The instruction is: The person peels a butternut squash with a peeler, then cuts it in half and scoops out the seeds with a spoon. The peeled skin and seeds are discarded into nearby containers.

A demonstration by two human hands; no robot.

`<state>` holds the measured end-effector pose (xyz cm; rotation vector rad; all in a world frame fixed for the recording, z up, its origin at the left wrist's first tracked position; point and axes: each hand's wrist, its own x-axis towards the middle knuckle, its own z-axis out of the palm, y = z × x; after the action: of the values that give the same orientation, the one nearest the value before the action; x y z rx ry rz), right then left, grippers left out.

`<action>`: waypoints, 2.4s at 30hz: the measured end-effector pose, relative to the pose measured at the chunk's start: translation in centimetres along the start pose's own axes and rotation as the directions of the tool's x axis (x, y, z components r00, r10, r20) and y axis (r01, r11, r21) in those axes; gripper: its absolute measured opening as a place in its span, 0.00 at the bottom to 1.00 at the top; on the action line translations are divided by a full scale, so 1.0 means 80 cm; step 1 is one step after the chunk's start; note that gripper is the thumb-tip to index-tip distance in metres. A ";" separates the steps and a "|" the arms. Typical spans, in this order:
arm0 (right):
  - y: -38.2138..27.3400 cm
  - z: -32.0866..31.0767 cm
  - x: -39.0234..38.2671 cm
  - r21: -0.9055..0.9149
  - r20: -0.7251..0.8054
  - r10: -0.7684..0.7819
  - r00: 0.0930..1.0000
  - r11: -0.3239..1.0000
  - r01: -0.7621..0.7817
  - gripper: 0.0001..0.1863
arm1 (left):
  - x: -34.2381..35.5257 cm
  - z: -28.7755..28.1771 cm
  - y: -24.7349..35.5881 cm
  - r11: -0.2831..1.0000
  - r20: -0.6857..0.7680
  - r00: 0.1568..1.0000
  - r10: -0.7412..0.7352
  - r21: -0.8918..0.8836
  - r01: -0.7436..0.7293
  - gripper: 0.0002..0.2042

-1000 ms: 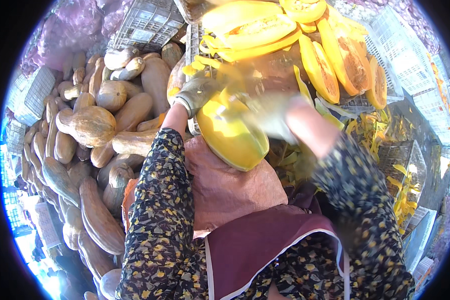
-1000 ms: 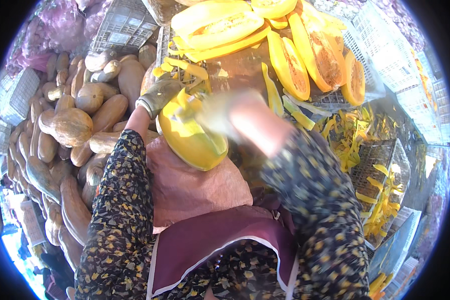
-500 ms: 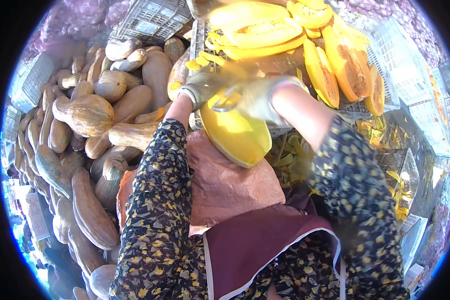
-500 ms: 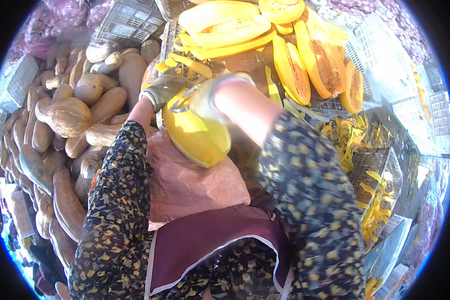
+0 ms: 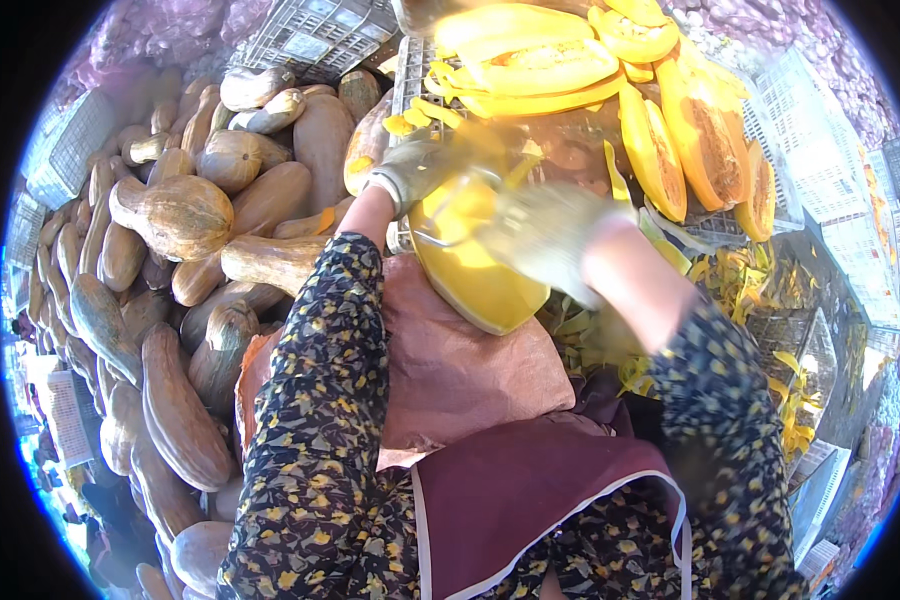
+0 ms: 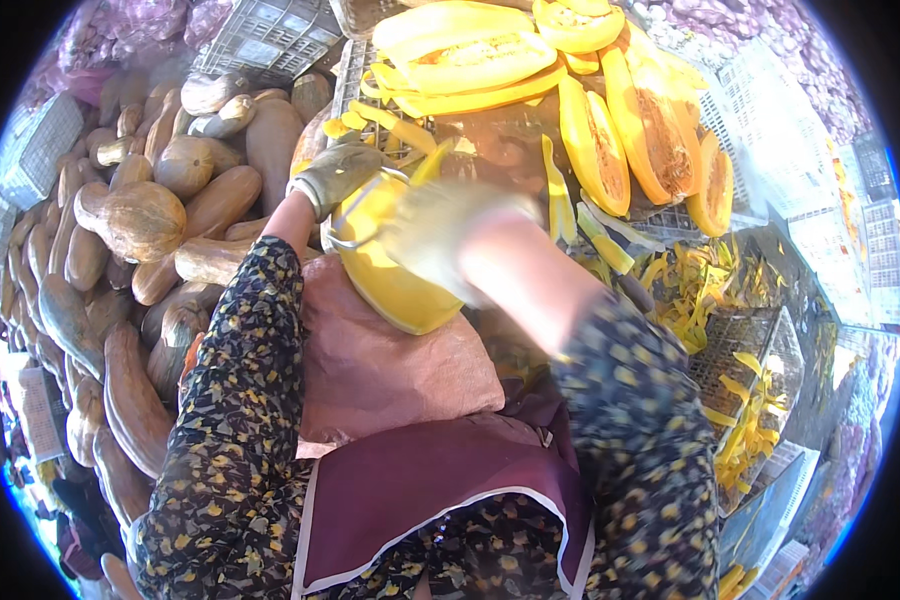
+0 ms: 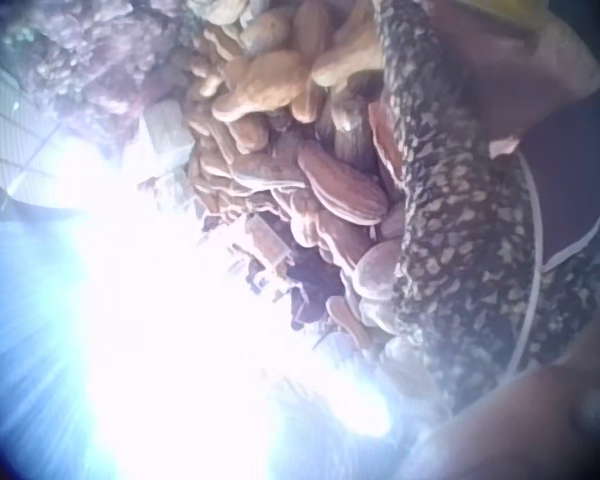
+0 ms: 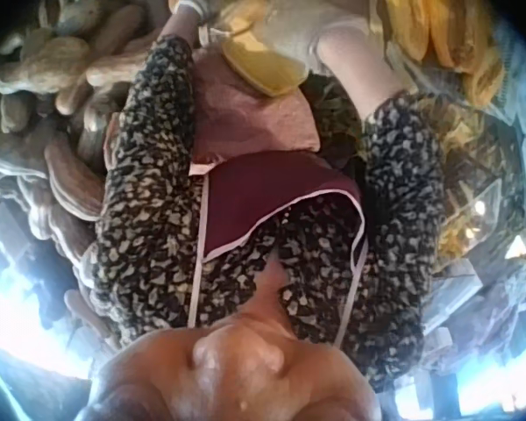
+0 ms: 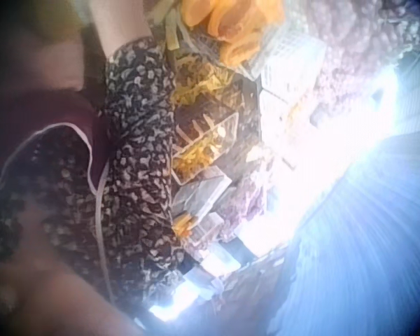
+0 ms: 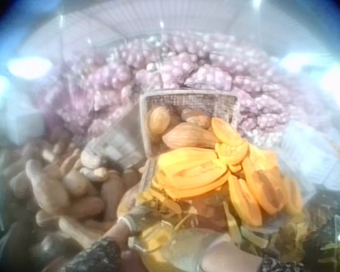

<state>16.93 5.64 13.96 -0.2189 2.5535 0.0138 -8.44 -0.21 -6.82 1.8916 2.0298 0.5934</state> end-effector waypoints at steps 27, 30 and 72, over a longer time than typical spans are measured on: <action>-0.068 0.204 -0.096 0.647 0.345 0.359 0.867 0.579 -0.497 0.23 | -0.023 -0.013 0.018 0.962 -0.018 0.980 0.200 0.193 -0.193 0.13; -0.058 0.187 -0.114 0.611 0.530 0.429 0.731 0.405 -0.680 0.24 | -0.027 -0.007 0.012 0.992 -0.128 0.984 0.127 0.012 -0.126 0.09; -0.005 0.089 -0.024 -0.014 -0.096 -0.036 0.995 0.999 0.035 0.18 | -0.017 -0.023 0.013 0.886 0.194 0.977 0.086 0.433 -0.164 0.15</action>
<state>22.47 5.97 9.05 -0.2754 2.6457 0.0056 -8.32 -1.65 -4.79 2.2510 2.0682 -0.0259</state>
